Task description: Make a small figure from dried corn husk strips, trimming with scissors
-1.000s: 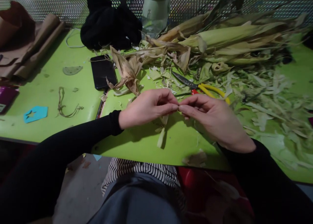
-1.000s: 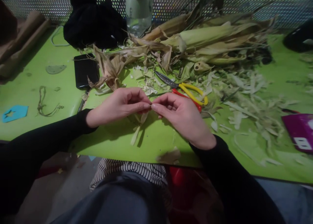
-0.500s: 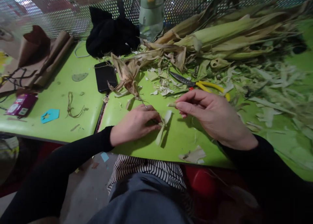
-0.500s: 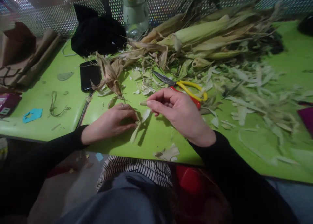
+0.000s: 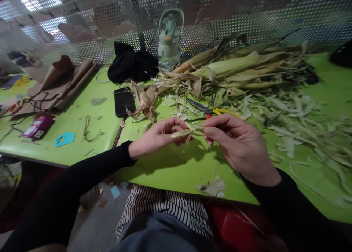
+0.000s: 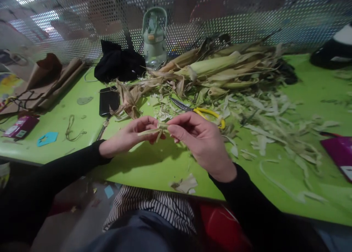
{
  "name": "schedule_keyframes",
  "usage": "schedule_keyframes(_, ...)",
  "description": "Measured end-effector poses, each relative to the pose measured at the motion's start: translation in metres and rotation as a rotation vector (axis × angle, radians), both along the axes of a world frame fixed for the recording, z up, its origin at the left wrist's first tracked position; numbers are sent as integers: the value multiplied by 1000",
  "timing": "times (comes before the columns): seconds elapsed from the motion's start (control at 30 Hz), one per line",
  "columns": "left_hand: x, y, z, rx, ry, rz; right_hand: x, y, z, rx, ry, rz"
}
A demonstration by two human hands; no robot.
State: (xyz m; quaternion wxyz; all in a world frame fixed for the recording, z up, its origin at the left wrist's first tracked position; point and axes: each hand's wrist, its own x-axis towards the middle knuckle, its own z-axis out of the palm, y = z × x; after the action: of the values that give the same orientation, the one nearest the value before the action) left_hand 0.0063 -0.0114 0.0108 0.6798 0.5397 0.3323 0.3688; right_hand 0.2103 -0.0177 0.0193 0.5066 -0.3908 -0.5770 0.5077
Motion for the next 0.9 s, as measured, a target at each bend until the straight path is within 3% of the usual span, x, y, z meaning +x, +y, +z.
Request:
schedule_keyframes(0.2, 6, 1, -6, -6, -24, 38, -4, -2, -2, 105, -224, -139)
schedule_keyframes(0.33, 9, -3, -7, -30, -40, 31, -8, -4, -6, 187, -358, -147)
schedule_keyframes(0.7, 13, -14, 4, 17, -26, 139, -14, -12, -10, 363, -372, -219)
schedule_keyframes(0.9, 13, -14, 1, -9, 18, 145, -14, -11, -8, 437, -442, -185)
